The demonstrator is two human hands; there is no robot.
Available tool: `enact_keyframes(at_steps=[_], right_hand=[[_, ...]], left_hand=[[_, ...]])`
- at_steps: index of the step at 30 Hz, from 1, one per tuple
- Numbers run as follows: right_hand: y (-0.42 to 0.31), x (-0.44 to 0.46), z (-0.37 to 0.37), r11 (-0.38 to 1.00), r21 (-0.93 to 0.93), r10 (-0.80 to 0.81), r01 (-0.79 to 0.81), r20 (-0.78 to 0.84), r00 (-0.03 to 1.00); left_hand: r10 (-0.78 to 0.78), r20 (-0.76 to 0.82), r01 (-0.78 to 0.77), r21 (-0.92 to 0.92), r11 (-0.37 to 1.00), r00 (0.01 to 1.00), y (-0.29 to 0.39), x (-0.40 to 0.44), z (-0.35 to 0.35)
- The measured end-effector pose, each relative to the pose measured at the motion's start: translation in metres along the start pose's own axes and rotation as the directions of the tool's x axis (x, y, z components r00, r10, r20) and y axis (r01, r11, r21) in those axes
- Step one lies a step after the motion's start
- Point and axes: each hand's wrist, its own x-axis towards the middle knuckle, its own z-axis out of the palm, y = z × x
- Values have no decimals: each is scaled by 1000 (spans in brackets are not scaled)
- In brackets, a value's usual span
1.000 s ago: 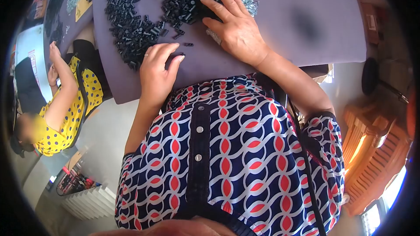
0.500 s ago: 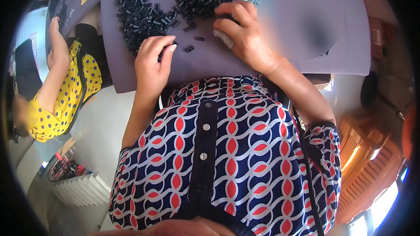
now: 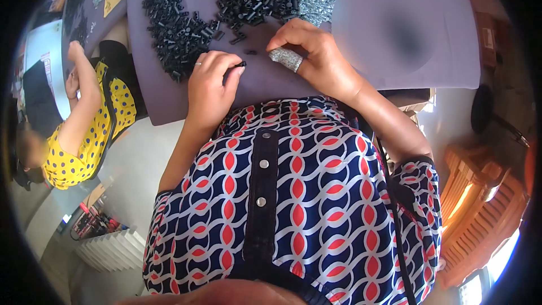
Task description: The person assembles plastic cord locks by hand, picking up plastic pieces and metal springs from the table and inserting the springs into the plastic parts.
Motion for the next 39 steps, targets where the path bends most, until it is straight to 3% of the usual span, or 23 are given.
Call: enact_keyframes(at_steps=[1, 3, 5, 7, 12, 14, 21, 23, 27, 30, 33, 35, 36, 37, 39], right_hand=[[1, -1, 1, 1000, -3, 1, -1, -7, 1000], [3, -3, 6, 910, 384, 143, -156, 61, 988], [4, -3, 8, 899, 397, 167, -186, 82, 983], [4, -3, 10, 848, 471, 196, -244, 148, 969], [10, -6, 11, 830, 513, 181, -218, 122, 976], [9, -8, 12, 772, 563, 256, -296, 151, 955], [9, -12, 20, 854, 467, 202, -231, 112, 973], [7, -11, 18, 856, 393, 274, -336, 206, 939], [3, -5, 18, 833, 345, 323, -434, 334, 886], [7, -3, 21, 830, 401, 267, -389, 327, 907], [11, 1, 18, 690, 566, 309, -451, 333, 891], [18, 0, 24, 899, 366, 225, -242, 87, 970], [15, 4, 22, 1000, 1, -1, 1, -1, 1000], [11, 9, 22, 1000, 2, 1, -1, -1, 1000], [6, 17, 23, 861, -449, -196, 239, 141, 970]], left_hand=[[7, 2, -7, -2, 1000, 1000, 1, 0, 2], [-131, -47, 107, -343, 933, 990, 4, -1, 9], [-299, 132, 319, -578, 752, 945, 18, -1, 7], [-314, 220, 373, -699, 610, 924, 20, -2, 14], [-311, 275, 403, -765, 502, 910, 21, -1, 19], [-316, 320, 439, -774, 456, 893, 19, -2, 22], [-341, 372, 490, -780, 390, 864, 18, -6, 20], [-317, 325, 442, -778, 446, 891, 19, -11, 22], [-298, 404, 499, -758, 419, 865, 14, -17, 18], [-295, 423, 514, -752, 413, 857, 12, -16, 14], [-287, 433, 506, -819, 271, 854, 4, -17, 19], [-297, 457, 522, -830, 197, 838, 3, -16, 17], [-297, 452, 518, -832, 200, 841, 5, -16, 16], [-316, 439, 508, -841, 183, 841, 7, -16, 15], [-329, 420, 490, -855, 169, 846, 7, -17, 16]])
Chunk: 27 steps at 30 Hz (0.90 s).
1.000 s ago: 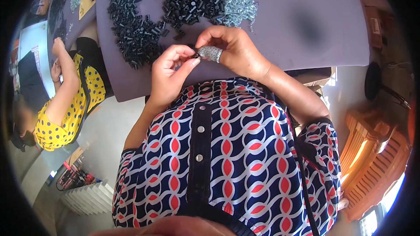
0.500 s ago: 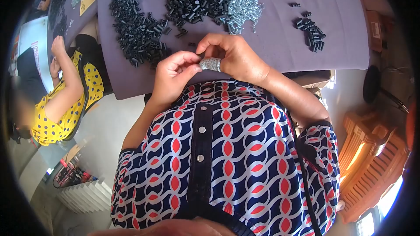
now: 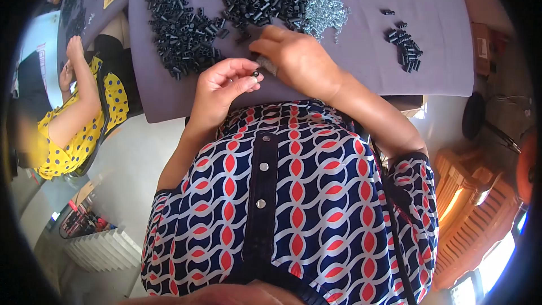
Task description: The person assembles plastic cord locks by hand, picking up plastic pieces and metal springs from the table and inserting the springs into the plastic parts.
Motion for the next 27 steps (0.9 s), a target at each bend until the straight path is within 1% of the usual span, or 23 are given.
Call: enact_keyframes(at_steps=[1, 2, 4, 5, 7, 11, 13, 17, 19, 20, 21, 22, 23, 24, 26, 27], right_hand=[[-1, 3, 4, 994, -98, -57, 56, -3, 998], [-2, 5, 4, 993, -101, -60, 59, -2, 998], [-4, 8, 5, 989, -127, -58, 71, 105, 993], [-5, 9, 6, 989, -125, -62, 76, 108, 992], [-6, 8, 5, 987, -148, -59, 67, 59, 997], [-5, 4, 4, 985, -163, -52, 60, 49, 997], [-3, 3, 5, 979, -185, -84, 92, 50, 995], [-2, 2, 4, 974, -177, -134, 143, 60, 989], [-1, 2, -2, 993, -93, -64, 70, 63, 996], [-2, -1, -4, 993, -91, -64, 70, 63, 996], [-3, -4, -7, 966, 228, 99, -120, 100, 990], [-4, -6, -8, 804, 512, 240, -303, 188, 953], [-3, -7, -9, 599, 725, 256, -342, 232, 939], [-1, -7, -10, 596, 726, 259, -343, 230, 938], [3, -8, -15, 355, 869, 257, -345, 264, 930], [4, -9, -16, 353, 871, 262, -343, 259, 929]], left_hand=[[23, 3, -23, 23, 999, 1000, -3, 0, -3], [43, 3, -43, 47, 998, 999, -5, 0, -5], [56, -10, -55, 46, 997, 998, -5, -1, -7], [60, -21, -59, 43, 997, 998, -5, -3, -9], [45, -28, -44, 33, 999, 999, -5, -5, -11], [35, -25, -35, 8, 999, 999, -4, -3, -8], [30, -23, -30, 21, 999, 999, -3, -2, -6], [24, -29, -23, 35, 999, 999, -4, -2, -7], [9, -35, -8, 32, 999, 999, -1, -1, -7], [2, -41, -1, 25, 1000, 999, -1, -2, -6], [1, -44, 0, 25, 1000, 999, 0, -1, -5], [12, -42, -12, 23, 1000, 999, 3, 0, -2], [24, -38, -23, 22, 1000, 999, 5, 0, 0], [20, -35, -20, 23, 1000, 999, 6, 1, 3], [66, -21, -66, 4, 998, 998, 9, 4, 8], [62, -15, -62, 7, 998, 998, 10, 6, 10]])
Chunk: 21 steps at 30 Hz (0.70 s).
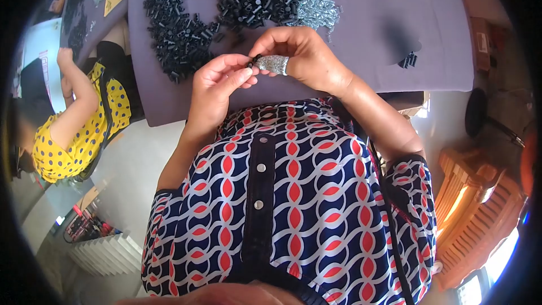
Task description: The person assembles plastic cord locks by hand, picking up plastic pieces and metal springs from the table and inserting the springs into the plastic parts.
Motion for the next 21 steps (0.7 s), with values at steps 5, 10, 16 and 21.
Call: enact_keyframes(at_steps=[5, 10, 16, 21], right_hand=[[4, -5, -4, 1000, 9, -23, 23, -24, 999], [6, -8, -4, 997, -3, -76, 76, -47, 996], [3, -5, -7, 991, 40, -126, 125, 10, 992], [1, -5, -7, 996, 22, -88, 87, 16, 996]], left_hand=[[-64, 22, 64, 36, 997, 998, 8, 5, 3], [-126, 43, 126, 0, 992, 991, 8, 7, 2], [-279, 113, 288, -68, 955, 954, 13, 10, -2], [-213, 86, 216, -23, 976, 973, 7, 11, 1]])
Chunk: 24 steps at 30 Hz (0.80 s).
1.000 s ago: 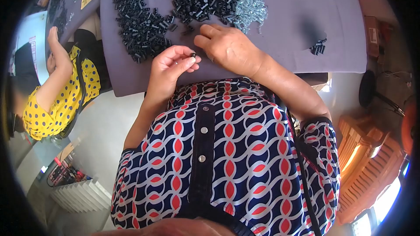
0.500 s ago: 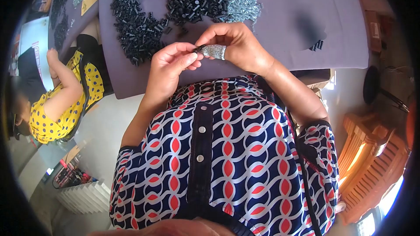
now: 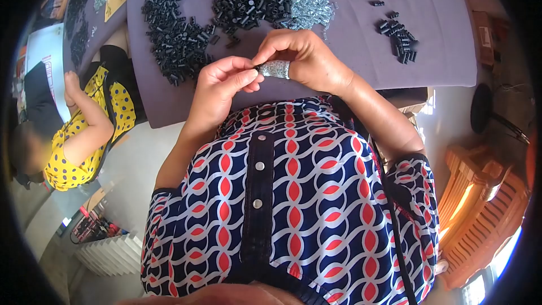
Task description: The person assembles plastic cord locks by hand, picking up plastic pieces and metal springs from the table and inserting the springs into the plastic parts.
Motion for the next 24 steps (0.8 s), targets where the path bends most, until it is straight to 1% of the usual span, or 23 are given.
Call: enact_keyframes(at_steps=[1, 2, 3, 5, 6, 8, 9, 10, 11, 12, 14, 15, 17, 19, 21, 23, 24], right_hand=[[-1, 0, 0, 981, -184, -58, 58, 0, 998], [-3, 0, 0, 926, -361, -116, 112, 12, 993], [-5, 0, 2, 925, -362, -116, 113, 16, 993], [-10, 0, 6, 824, -548, -143, 145, 47, 989], [-10, 2, 5, 821, -551, -145, 148, 49, 988], [-8, 4, 4, 856, -493, -160, 155, 32, 987], [-6, 5, 4, 855, -495, -159, 154, 31, 987], [-3, 7, 3, 873, -462, -160, 153, 23, 987], [0, 8, 4, 890, -429, -162, 152, 13, 987], [4, 8, 5, 891, -429, -163, 152, 11, 987], [11, 6, 8, 900, -383, -233, 210, -15, 972], [7, 5, 10, 900, -382, -232, 208, -19, 972], [-8, 3, 14, 864, -498, -86, 69, -12, 996], [-17, 4, 17, 843, -536, -76, 52, -22, 997], [-15, 6, 19, 820, -572, -69, 37, -34, 997], [-4, 8, 19, 598, -767, -350, 231, 9, 937], [-1, 8, 19, 599, -768, -351, 228, 5, 936]], left_hand=[[46, -9, -45, 70, 997, 999, -1, 0, 1], [93, -17, -90, 140, 986, 996, -2, 0, 1], [96, -18, -92, 139, 986, 995, -3, 0, 2], [166, -28, -150, 300, 942, 986, -5, 1, 1], [171, -27, -155, 300, 941, 985, -5, 2, 1], [78, -57, -74, 72, 995, 995, -6, 4, 0], [79, -56, -75, 70, 995, 995, -7, 5, 0], [28, -61, -35, -100, 994, 998, -9, 7, -1], [-23, -57, 7, -267, 964, 998, -11, 8, -2], [-24, -56, 9, -265, 964, 998, -13, 9, -3], [38, -62, -57, -330, 942, 997, -15, 12, -6], [35, -61, -53, -329, 943, 998, -14, 12, -6], [79, -76, -99, -327, 940, 994, -8, 12, -6], [83, -63, -99, -337, 936, 995, -4, 12, -2], [92, -99, -120, -335, 934, 991, -3, 13, 5], [113, -91, -137, -332, 934, 989, -6, 16, 8], [137, -85, -157, -330, 931, 987, -8, 18, 10]])
